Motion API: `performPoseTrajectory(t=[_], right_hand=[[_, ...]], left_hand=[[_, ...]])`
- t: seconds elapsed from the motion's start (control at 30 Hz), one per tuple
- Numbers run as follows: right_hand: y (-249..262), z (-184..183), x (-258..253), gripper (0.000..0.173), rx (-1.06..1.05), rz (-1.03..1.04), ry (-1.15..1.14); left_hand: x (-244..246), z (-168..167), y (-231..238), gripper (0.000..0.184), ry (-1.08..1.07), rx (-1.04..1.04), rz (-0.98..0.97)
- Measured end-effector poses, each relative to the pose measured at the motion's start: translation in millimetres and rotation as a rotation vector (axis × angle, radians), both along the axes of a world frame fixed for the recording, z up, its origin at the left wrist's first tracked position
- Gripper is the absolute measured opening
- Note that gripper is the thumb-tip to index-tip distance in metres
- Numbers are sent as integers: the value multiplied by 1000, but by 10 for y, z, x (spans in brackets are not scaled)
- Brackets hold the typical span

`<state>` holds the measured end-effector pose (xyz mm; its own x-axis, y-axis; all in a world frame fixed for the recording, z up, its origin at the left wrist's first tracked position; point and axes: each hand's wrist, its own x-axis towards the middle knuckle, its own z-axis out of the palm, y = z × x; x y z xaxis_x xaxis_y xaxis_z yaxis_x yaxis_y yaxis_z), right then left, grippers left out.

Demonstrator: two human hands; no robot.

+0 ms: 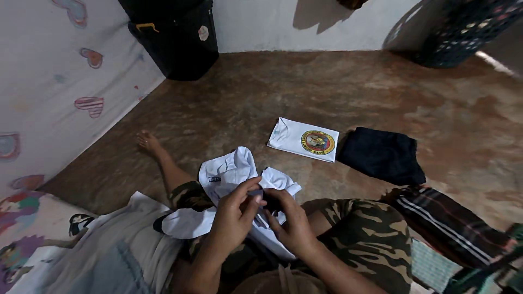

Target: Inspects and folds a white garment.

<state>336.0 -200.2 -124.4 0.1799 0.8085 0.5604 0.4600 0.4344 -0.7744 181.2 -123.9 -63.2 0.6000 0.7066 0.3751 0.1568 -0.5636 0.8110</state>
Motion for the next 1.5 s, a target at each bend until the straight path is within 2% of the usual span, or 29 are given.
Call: performPoseTrajectory(t=[0.07,0.13,0.2,0.33,0.43,0.5,0.57,0.67,0.73,0.8,0.97,1.03,1.23,1.33,1.4,1.43,1.5], right_hand=[[18,5,76,32,-26,-53,101],[6,63,178,32,-62,-67,220],[-13,132,254,37,-72,-76,317],[-49,191,327,39,-45,-19,425],[-65,199,347,30,-32,57,426],[-74,194,370,17,-17,114,407],[-105,217,391,13,-33,157,403],[-188,254,481,29,-91,269,402],[-230,270,537,42,-128,341,376],[-244,267,549,45,-123,355,335],[-223,271,524,23,-30,191,8],[-236,302,527,17,-32,217,-19],[-338,477,545,22,-44,396,-108],[-346,476,448,13,-36,230,-66],[-328,473,390,17,-40,73,-116],[-316,462,368,22,-33,22,-144],[-293,434,328,20,-13,-62,-232]], left_hand=[[-77,-20,63,32,-38,175,14],[-213,-48,144,27,10,340,72],[-359,-114,229,29,99,413,78],[-505,-240,326,51,300,522,51],[-461,-263,380,49,371,564,48],[-416,-246,444,42,366,555,-9],[-377,-222,485,23,315,517,-73],[-347,-161,490,12,191,452,-153],[-342,-112,462,10,151,447,-175],[-345,-80,416,11,129,457,-176],[-371,17,269,17,119,498,-166],[-415,65,240,17,144,491,-192],[-452,131,224,15,164,357,-232],[-456,140,214,27,147,292,-291],[-449,111,210,35,121,237,-326],[-427,83,192,34,93,221,-298],[-351,9,130,23,38,204,-174]])
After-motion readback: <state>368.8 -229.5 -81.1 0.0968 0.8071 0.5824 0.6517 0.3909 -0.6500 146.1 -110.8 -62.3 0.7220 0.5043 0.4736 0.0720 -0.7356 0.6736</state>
